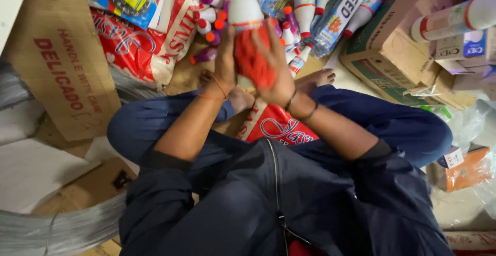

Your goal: Cleaning and organizing various bottled products using a cloth in a storage area.

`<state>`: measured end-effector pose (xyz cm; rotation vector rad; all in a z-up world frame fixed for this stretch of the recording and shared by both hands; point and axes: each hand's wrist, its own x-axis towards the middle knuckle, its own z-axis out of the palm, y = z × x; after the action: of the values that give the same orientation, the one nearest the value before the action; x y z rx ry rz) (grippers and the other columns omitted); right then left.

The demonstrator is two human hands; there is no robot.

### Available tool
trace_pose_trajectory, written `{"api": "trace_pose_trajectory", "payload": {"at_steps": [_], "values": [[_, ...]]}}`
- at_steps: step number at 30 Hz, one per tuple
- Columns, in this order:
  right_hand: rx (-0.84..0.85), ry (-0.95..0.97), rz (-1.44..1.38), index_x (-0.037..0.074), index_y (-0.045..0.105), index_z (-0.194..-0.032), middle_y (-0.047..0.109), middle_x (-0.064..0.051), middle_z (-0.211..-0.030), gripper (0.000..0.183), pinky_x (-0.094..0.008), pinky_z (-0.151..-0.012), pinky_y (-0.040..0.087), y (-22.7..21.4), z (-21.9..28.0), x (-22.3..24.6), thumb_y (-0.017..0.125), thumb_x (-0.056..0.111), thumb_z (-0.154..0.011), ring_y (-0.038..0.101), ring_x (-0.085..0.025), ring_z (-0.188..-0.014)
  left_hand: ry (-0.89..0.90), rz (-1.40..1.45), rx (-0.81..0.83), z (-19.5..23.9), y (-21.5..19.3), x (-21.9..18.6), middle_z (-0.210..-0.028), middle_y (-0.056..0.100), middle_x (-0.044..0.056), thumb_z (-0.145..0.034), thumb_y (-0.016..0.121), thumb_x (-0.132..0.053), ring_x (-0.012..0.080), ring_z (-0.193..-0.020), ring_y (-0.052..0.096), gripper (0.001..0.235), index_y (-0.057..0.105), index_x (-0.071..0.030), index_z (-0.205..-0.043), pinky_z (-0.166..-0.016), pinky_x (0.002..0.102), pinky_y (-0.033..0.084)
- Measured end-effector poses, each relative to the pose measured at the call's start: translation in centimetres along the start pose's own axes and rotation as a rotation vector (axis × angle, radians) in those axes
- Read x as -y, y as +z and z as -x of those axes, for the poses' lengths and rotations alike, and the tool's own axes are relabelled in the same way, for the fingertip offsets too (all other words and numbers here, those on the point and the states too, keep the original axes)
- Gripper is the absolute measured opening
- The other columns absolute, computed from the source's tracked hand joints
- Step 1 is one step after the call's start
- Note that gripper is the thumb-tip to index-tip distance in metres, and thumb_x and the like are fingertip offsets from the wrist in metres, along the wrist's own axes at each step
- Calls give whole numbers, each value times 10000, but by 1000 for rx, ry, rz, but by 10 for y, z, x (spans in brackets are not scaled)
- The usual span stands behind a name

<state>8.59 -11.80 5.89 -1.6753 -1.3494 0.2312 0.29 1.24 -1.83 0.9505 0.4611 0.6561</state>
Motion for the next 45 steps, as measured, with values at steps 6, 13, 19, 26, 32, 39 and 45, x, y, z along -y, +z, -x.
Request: {"api": "trace_pose_trajectory", "payload": {"at_steps": [6, 13, 19, 26, 32, 39, 45], "values": [[-92, 60, 83, 125, 676, -1297, 412, -56, -1535, 373, -459, -1242, 365, -17, -54, -19, 737, 62, -935, 286, -330, -1495, 34, -509, 117, 12, -19, 45, -1601, 320, 158, -1108, 309, -302, 229, -1480, 328, 540, 316, 60, -1509, -1231, 315, 243], [-51, -57, 64, 233, 431, -1542, 299, -253, -1588, 776, -577, -1185, 318, 18, 36, 10, 673, 584, -894, 335, -540, -1423, 54, -225, -180, -7, -4, -14, -1399, 503, 138, -1085, 423, -538, 256, -1266, 513, 572, 500, -72, -1409, -1164, 462, 306], [-33, -139, 121, 277, 415, -1549, 278, -208, -1606, 998, -605, -1225, 250, 14, -6, -24, 278, 922, -800, 285, -529, -1458, 6, 13, -106, -1, 13, -30, -1230, 649, 76, -1054, 439, -501, 169, -1129, 620, 492, 602, -92, -1272, -1125, 350, 403], [-198, -7, 68, 289, 348, -1571, 378, -251, -1533, 960, -596, -1122, 474, 7, -54, -43, 795, 590, -776, 552, -546, -1293, -93, -232, -13, 6, -41, 30, -1316, 581, 108, -1110, 370, -375, 213, -1262, 507, 422, 552, -80, -1351, -1157, 448, 343], [-89, -85, 81, 258, 337, -1575, 279, -221, -1610, 1074, -649, -1229, 201, 35, 46, 4, 271, 959, -764, 204, -564, -1481, -79, -200, 92, -15, -43, 6, -1380, 527, 118, -1107, 369, -399, 218, -1299, 482, 454, 475, -68, -1398, -1163, 421, 343], [-167, -190, 51, 254, 451, -1521, 413, -198, -1529, 894, -590, -1163, 366, 15, -5, -10, 431, 835, -841, 413, -522, -1384, -30, -174, 150, 1, -18, -17, -1457, 461, 130, -1102, 368, -426, 225, -1344, 452, 515, 382, -53, -1456, -1171, 388, 343], [-163, 210, -192, 201, 384, -1514, 517, -51, -1535, 692, -373, -1222, 481, -17, -56, -5, 787, 238, -953, 541, -265, -1452, 36, -145, 194, 9, 7, -31, -1535, 396, 142, -1098, 366, -454, 232, -1390, 422, 594, 290, -37, -1514, -1179, 355, 343]]}}
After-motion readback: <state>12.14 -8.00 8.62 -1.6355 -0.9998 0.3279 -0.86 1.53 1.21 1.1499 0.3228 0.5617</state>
